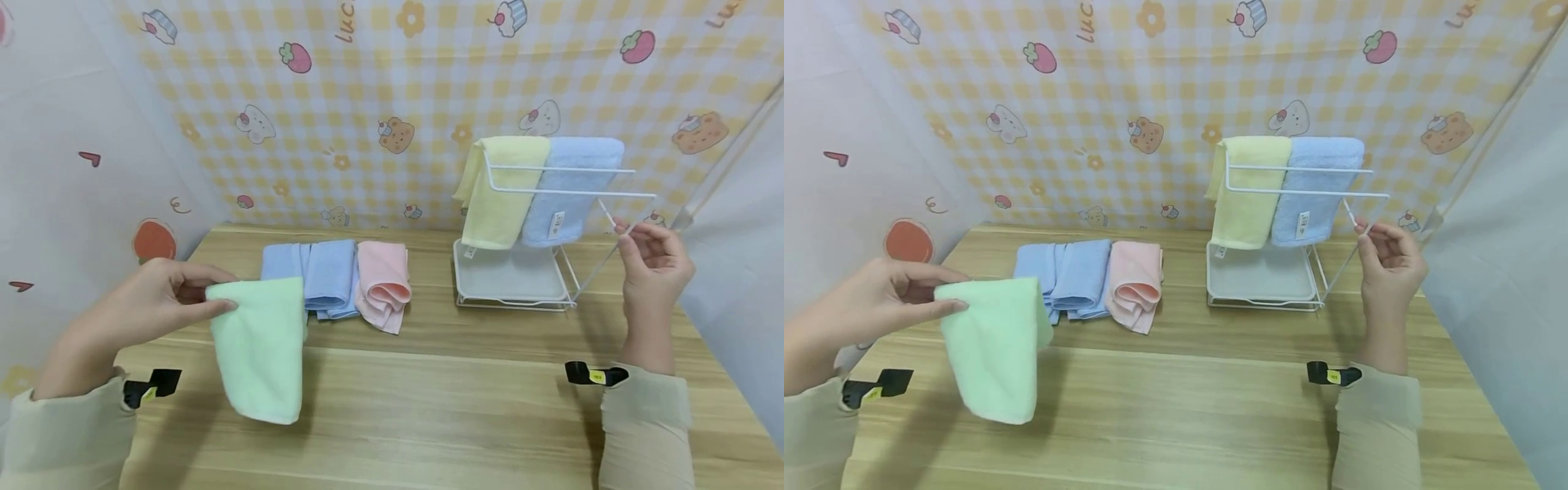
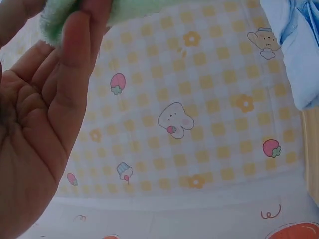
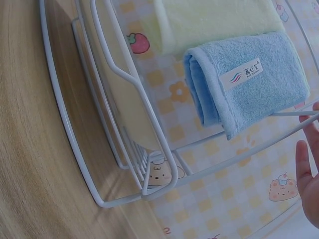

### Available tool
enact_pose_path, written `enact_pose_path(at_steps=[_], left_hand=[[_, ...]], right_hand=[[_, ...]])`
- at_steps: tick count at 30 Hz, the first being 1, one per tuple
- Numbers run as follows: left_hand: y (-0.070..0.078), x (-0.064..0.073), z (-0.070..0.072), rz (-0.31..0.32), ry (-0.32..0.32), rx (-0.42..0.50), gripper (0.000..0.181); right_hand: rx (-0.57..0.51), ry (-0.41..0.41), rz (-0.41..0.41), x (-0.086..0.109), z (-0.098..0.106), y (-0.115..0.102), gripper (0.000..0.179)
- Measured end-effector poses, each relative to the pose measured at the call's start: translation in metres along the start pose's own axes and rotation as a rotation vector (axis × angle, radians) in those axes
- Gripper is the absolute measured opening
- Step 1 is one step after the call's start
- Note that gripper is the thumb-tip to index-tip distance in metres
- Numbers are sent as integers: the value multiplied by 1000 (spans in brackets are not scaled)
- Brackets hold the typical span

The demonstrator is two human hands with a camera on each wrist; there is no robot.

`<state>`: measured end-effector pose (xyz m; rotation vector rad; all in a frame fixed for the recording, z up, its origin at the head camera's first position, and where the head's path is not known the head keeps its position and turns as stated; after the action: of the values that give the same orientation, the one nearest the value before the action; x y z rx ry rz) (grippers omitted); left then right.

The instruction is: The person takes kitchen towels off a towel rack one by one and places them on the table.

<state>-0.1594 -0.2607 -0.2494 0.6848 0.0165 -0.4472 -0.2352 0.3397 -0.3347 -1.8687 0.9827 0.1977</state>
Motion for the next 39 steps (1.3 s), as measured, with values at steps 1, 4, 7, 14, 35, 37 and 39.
enact_pose_path(at_steps=[1,4,7,14,35,37,39], left_hand=[[-1,1,0,-4,-3,8,20],[-6,4,-2,0,-14,33,20],[-15,4,-5,16,-60,70,17],[-54,-3,-15,161,-165,165,19],[-142,-31,-55,352,-206,201,39],[-144,-31,-58,357,-202,194,40],[-146,-31,-60,365,-197,191,41]], right_hand=[[8,0,9,0,0,-1,17],[14,-1,22,-2,0,-2,16],[7,1,9,-3,-1,-2,16],[-14,-6,-11,-2,-1,-1,18],[37,2,35,0,0,2,22],[11,8,26,0,0,2,24],[-4,10,22,-1,0,2,23]])
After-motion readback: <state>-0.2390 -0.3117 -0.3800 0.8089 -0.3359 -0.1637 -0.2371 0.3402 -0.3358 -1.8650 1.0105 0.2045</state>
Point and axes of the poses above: each hand's wrist, its own x-axis away from the middle knuckle, its own z-axis out of the back of the hand, y = z × x, the point moved 4 cm from there along -x, towards the middle knuckle, and after that the axes turned 3 degrees about x, right-handed, at the moved point
